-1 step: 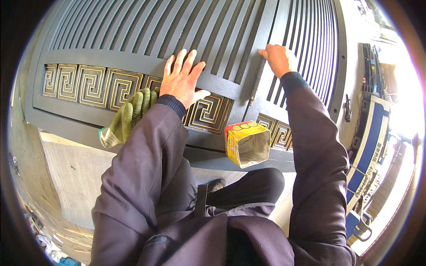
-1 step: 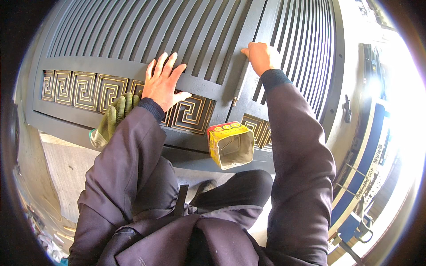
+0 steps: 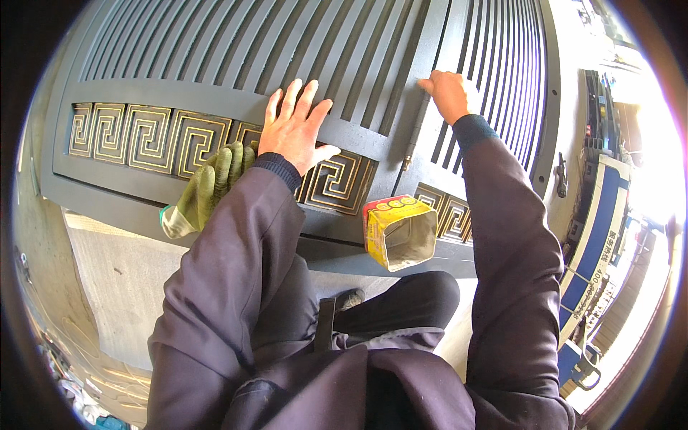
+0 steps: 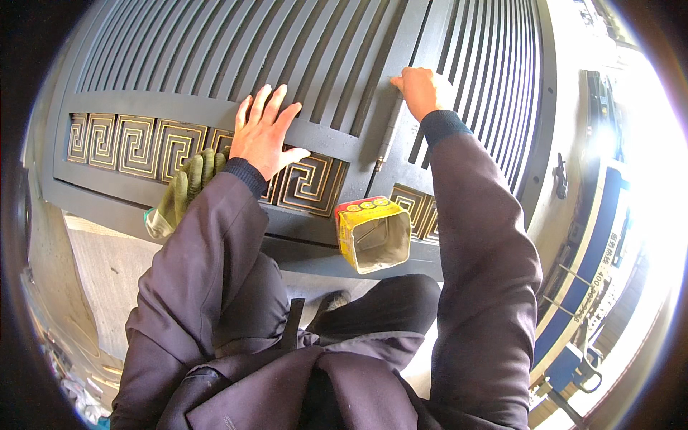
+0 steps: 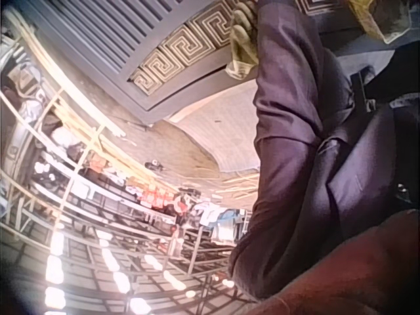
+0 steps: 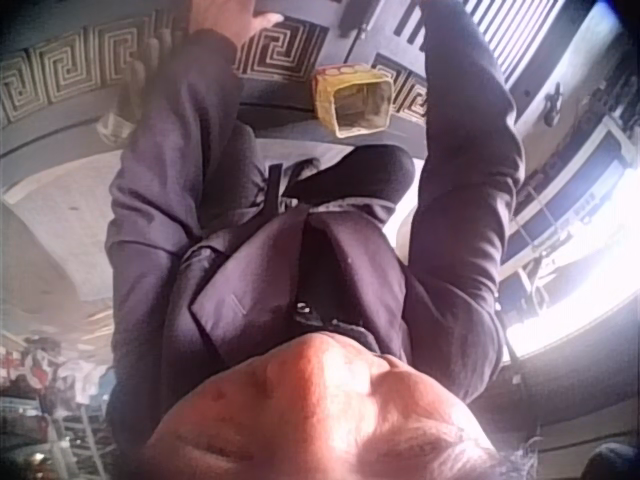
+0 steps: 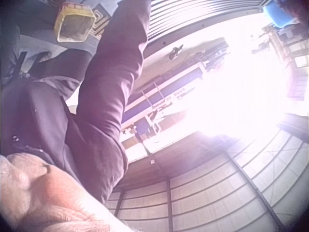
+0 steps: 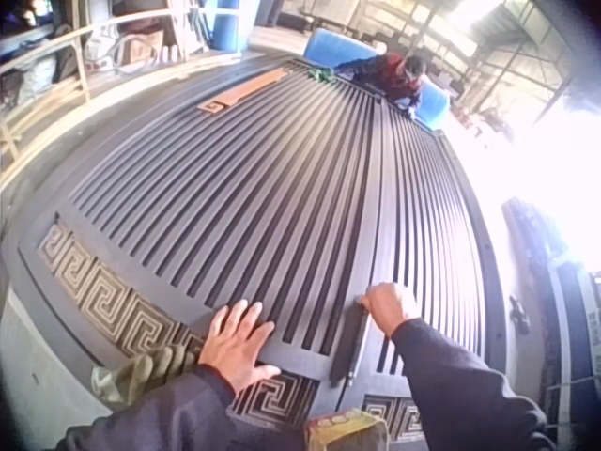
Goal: The person applies a dark finish to the decorative Greek key patterns on a large metal gate using a small brush and a tin of finish. They repeatedly dip the brush and carefully paint the recessed patterns, then walk around the gate to continue the work.
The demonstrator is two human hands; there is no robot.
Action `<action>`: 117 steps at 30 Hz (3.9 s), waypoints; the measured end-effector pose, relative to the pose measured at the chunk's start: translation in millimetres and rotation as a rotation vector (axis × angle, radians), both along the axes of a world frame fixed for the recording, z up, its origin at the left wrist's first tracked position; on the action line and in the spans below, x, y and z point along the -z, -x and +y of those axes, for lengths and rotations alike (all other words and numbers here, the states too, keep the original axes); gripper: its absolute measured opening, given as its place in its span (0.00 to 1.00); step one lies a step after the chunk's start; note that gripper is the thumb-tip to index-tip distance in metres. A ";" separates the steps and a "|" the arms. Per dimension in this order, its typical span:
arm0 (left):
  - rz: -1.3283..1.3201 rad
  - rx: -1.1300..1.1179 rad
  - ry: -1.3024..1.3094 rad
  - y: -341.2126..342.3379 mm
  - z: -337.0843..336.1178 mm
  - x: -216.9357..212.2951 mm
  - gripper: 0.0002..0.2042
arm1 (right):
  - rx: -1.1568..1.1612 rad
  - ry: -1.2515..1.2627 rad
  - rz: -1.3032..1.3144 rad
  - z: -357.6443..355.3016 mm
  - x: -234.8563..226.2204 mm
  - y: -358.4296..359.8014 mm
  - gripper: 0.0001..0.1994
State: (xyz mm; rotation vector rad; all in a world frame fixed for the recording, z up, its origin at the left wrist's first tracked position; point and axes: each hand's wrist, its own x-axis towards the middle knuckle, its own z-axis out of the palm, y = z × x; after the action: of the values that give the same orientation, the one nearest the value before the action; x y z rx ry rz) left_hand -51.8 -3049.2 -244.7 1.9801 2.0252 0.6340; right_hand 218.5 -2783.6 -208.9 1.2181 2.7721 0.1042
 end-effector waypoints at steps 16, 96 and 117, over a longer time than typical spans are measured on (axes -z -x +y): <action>-0.004 -0.006 -0.013 0.9 -0.6 1.6 0.43 | 0.319 0.186 0.029 11.2 -20.2 14.0 0.27; -0.015 0.000 0.034 1.0 -0.3 -5.5 0.43 | 0.608 0.511 0.646 4.3 -3.9 -31.7 0.15; -0.020 -0.002 0.099 0.7 2.0 -7.6 0.44 | 0.773 0.500 0.669 22.9 26.7 -14.4 0.07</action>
State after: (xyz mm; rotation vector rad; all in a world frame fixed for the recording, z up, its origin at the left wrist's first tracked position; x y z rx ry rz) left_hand -52.5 -3047.2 -237.1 1.9082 2.0066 0.5409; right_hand 232.9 -2760.7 -235.6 2.3072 2.2338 -1.1529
